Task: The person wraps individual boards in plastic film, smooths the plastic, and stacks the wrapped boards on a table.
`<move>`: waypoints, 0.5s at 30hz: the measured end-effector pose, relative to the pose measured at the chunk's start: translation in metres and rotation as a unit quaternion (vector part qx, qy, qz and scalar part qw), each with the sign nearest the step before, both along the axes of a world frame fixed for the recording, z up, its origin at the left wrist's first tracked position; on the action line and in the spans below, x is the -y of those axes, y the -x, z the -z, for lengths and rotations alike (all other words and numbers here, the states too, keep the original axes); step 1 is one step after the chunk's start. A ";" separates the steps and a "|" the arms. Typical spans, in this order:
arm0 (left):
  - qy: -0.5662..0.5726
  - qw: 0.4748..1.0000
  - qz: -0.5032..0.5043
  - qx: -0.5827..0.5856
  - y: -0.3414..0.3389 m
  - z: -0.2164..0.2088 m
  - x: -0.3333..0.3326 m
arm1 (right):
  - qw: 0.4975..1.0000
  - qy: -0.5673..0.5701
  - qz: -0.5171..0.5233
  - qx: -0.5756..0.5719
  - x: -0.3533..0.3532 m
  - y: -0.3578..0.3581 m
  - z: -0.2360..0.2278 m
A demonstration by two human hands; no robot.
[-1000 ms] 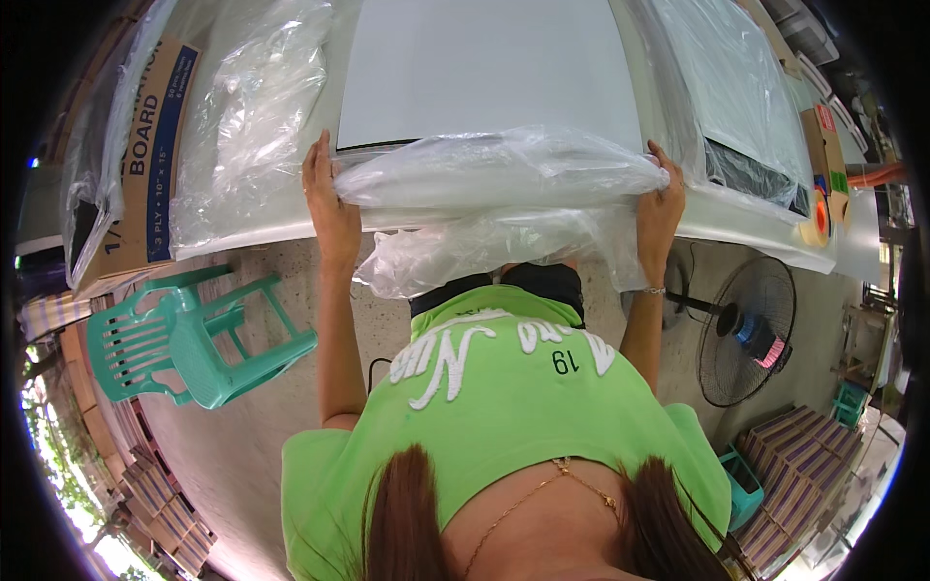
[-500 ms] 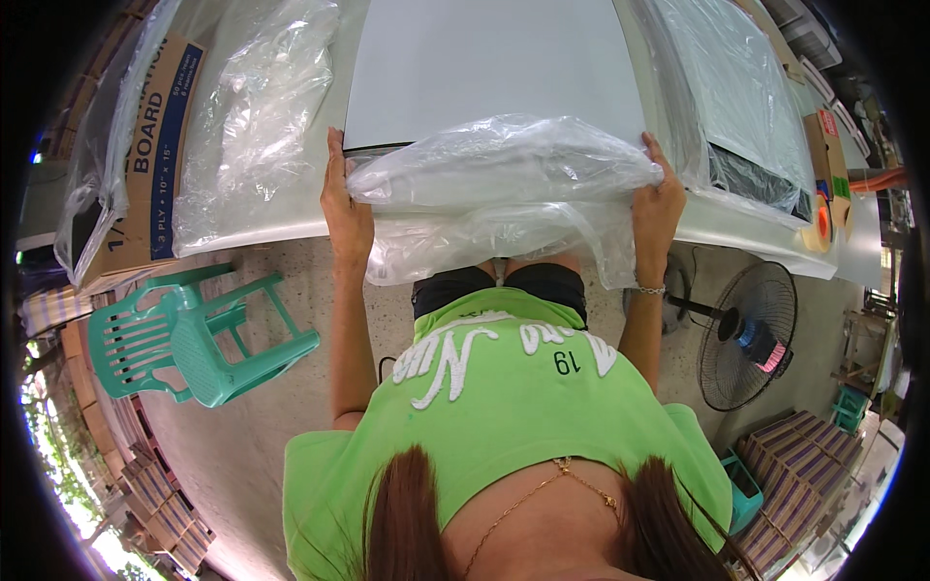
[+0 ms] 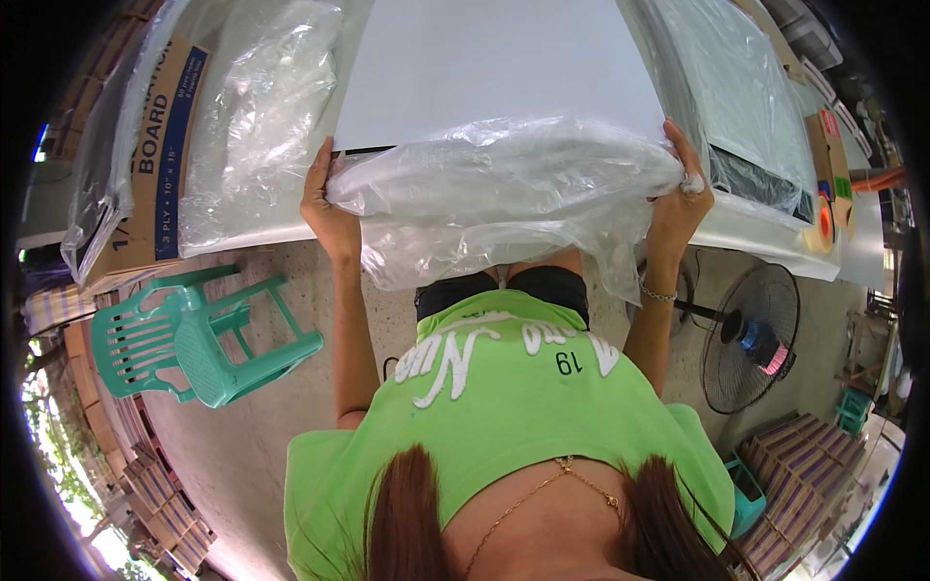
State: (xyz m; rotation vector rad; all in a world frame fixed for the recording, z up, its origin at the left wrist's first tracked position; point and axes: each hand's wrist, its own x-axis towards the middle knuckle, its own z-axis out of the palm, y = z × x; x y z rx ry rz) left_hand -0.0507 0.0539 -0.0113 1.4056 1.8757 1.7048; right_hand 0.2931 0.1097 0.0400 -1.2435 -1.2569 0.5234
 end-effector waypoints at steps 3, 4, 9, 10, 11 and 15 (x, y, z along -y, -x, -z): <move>-0.026 1.000 -0.011 -0.005 0.006 -0.009 0.001 | 0.999 -0.051 -0.001 0.019 -0.003 -0.006 0.003; -0.028 0.999 -0.014 -0.015 0.008 -0.012 -0.001 | 0.997 -0.067 0.000 0.025 -0.005 -0.007 0.003; -0.105 0.994 -0.007 -0.038 0.018 -0.037 -0.008 | 0.990 -0.122 -0.003 0.075 -0.011 -0.023 -0.020; -0.119 0.992 -0.009 -0.042 0.019 -0.047 -0.010 | 0.988 -0.123 -0.007 0.089 -0.013 -0.028 -0.025; -0.134 0.990 0.000 -0.037 0.024 -0.057 -0.013 | 0.987 -0.131 -0.017 0.085 -0.013 -0.028 -0.038; -0.236 0.964 0.041 -0.111 0.030 -0.118 -0.029 | 0.974 -0.197 -0.042 0.100 -0.025 -0.042 -0.092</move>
